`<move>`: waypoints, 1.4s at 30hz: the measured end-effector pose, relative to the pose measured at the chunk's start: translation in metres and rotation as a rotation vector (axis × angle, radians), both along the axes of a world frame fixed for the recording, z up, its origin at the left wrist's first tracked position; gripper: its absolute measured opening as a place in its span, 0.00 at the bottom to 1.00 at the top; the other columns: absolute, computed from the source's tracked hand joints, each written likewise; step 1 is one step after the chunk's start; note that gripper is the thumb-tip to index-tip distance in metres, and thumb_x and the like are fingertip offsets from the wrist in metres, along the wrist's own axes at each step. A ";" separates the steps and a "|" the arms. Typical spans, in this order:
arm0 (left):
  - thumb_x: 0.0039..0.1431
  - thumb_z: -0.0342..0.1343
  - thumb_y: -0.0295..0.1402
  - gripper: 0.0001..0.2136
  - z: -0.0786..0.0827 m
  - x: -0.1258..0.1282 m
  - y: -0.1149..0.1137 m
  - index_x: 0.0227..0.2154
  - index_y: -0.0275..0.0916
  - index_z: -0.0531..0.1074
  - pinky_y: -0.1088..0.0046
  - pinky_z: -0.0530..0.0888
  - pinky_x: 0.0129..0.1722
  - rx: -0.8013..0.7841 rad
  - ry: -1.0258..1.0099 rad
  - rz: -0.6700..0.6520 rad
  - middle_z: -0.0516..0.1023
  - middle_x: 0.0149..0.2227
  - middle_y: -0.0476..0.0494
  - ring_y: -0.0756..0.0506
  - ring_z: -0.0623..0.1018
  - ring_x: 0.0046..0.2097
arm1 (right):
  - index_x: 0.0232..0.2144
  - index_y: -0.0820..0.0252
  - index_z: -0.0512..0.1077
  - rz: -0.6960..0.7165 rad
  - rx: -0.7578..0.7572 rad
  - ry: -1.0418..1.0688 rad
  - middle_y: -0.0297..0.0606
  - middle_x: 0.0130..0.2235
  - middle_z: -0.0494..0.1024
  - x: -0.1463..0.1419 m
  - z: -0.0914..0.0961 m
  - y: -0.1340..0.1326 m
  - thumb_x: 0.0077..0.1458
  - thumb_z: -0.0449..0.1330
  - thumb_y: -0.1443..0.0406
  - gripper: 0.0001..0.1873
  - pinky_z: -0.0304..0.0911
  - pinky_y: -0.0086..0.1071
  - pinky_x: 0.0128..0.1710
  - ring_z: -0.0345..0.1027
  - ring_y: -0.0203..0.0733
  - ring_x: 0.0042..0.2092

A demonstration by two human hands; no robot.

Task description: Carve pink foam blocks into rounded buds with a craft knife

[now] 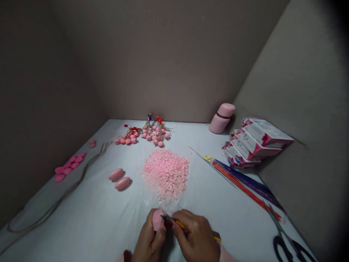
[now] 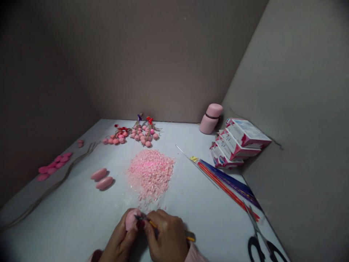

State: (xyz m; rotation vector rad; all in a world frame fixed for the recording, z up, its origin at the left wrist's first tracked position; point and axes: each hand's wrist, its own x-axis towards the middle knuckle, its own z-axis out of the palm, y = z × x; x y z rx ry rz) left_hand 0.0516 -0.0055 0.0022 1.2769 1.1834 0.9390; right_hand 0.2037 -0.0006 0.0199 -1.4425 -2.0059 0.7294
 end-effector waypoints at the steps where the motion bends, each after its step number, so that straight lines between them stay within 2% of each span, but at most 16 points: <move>1: 0.58 0.46 0.45 0.13 0.002 0.001 -0.001 0.29 0.41 0.65 0.72 0.66 0.32 0.004 0.003 0.026 0.63 0.26 0.52 0.48 0.65 0.30 | 0.28 0.56 0.69 -0.040 0.001 0.000 0.35 0.28 0.73 0.001 0.000 0.001 0.61 0.46 0.61 0.15 0.55 0.28 0.30 0.68 0.39 0.30; 4: 0.56 0.48 0.48 0.14 0.006 0.003 -0.004 0.27 0.42 0.67 0.72 0.66 0.31 -0.020 0.003 0.120 0.64 0.24 0.52 0.48 0.65 0.28 | 0.28 0.56 0.69 -0.098 -0.003 0.026 0.35 0.27 0.73 0.003 0.000 0.003 0.61 0.46 0.61 0.15 0.55 0.28 0.30 0.68 0.39 0.30; 8: 0.55 0.47 0.51 0.17 0.010 0.005 -0.005 0.27 0.42 0.67 0.73 0.67 0.32 -0.069 -0.062 0.122 0.68 0.26 0.50 0.47 0.67 0.30 | 0.30 0.57 0.70 0.060 0.004 0.072 0.35 0.29 0.73 0.001 0.001 0.000 0.60 0.47 0.62 0.13 0.56 0.28 0.30 0.67 0.38 0.31; 11: 0.55 0.46 0.53 0.18 0.013 0.005 -0.004 0.26 0.42 0.66 0.72 0.67 0.31 -0.075 -0.066 0.124 0.67 0.26 0.50 0.47 0.66 0.30 | 0.30 0.56 0.69 0.091 0.005 0.048 0.35 0.29 0.73 -0.002 0.000 -0.002 0.60 0.48 0.62 0.12 0.56 0.28 0.30 0.67 0.38 0.30; 17: 0.51 0.48 0.55 0.18 0.021 0.006 -0.003 0.26 0.44 0.66 0.72 0.67 0.34 -0.176 -0.050 0.174 0.65 0.25 0.52 0.46 0.65 0.30 | 0.30 0.57 0.69 0.065 -0.008 0.050 0.35 0.29 0.73 -0.001 0.000 -0.002 0.61 0.47 0.62 0.13 0.56 0.28 0.30 0.68 0.38 0.30; 20: 0.48 0.50 0.56 0.20 0.023 0.007 -0.006 0.26 0.44 0.68 0.71 0.67 0.36 -0.166 -0.059 0.187 0.66 0.26 0.51 0.45 0.67 0.32 | 0.29 0.57 0.69 0.000 -0.007 0.035 0.36 0.29 0.73 0.001 0.000 -0.001 0.61 0.46 0.62 0.14 0.56 0.28 0.31 0.68 0.38 0.31; 23: 0.44 0.51 0.59 0.22 0.022 0.008 -0.010 0.29 0.44 0.70 0.71 0.67 0.39 -0.184 -0.019 0.258 0.69 0.27 0.50 0.44 0.69 0.35 | 0.28 0.57 0.69 -0.094 0.000 0.027 0.35 0.27 0.72 0.003 0.001 0.001 0.62 0.46 0.61 0.15 0.56 0.27 0.30 0.68 0.38 0.30; 25: 0.41 0.53 0.59 0.24 0.022 0.007 -0.011 0.32 0.45 0.70 0.70 0.67 0.40 -0.219 -0.044 0.309 0.70 0.28 0.50 0.44 0.70 0.35 | 0.28 0.57 0.68 -0.087 0.013 0.052 0.35 0.27 0.72 0.003 0.003 0.001 0.62 0.46 0.61 0.15 0.56 0.27 0.30 0.67 0.38 0.29; 30: 0.48 0.54 0.54 0.18 0.020 0.006 -0.007 0.30 0.43 0.67 0.74 0.66 0.24 -0.392 -0.296 0.191 0.63 0.21 0.54 0.50 0.66 0.24 | 0.30 0.57 0.69 0.056 0.023 0.095 0.35 0.29 0.73 0.002 0.002 -0.002 0.61 0.47 0.62 0.13 0.56 0.27 0.30 0.67 0.38 0.31; 35: 0.51 0.53 0.50 0.16 0.016 0.005 -0.009 0.28 0.42 0.69 0.76 0.62 0.17 -0.445 -0.296 0.154 0.64 0.18 0.54 0.52 0.63 0.19 | 0.30 0.57 0.69 0.088 0.015 0.064 0.35 0.29 0.73 0.002 0.000 -0.004 0.61 0.47 0.61 0.14 0.56 0.28 0.30 0.67 0.38 0.30; 37: 0.49 0.53 0.53 0.18 0.015 0.004 -0.011 0.31 0.43 0.70 0.75 0.64 0.20 -0.455 -0.276 0.200 0.68 0.20 0.52 0.51 0.66 0.21 | 0.30 0.57 0.70 0.085 0.013 0.049 0.35 0.29 0.73 0.002 0.002 -0.003 0.60 0.47 0.61 0.14 0.56 0.28 0.30 0.67 0.38 0.30; 39: 0.44 0.55 0.56 0.22 0.014 0.004 -0.012 0.33 0.43 0.70 0.74 0.68 0.27 -0.457 -0.258 0.254 0.70 0.24 0.51 0.49 0.69 0.27 | 0.30 0.57 0.70 0.086 0.006 0.051 0.35 0.28 0.73 0.002 0.003 -0.003 0.60 0.47 0.61 0.14 0.56 0.28 0.29 0.68 0.38 0.30; 42: 0.43 0.56 0.56 0.22 0.012 0.002 -0.011 0.32 0.42 0.70 0.75 0.66 0.28 -0.448 -0.241 0.216 0.64 0.21 0.55 0.51 0.64 0.25 | 0.29 0.57 0.71 0.080 -0.001 0.082 0.35 0.28 0.74 0.002 0.003 -0.003 0.59 0.48 0.61 0.14 0.56 0.28 0.29 0.68 0.38 0.29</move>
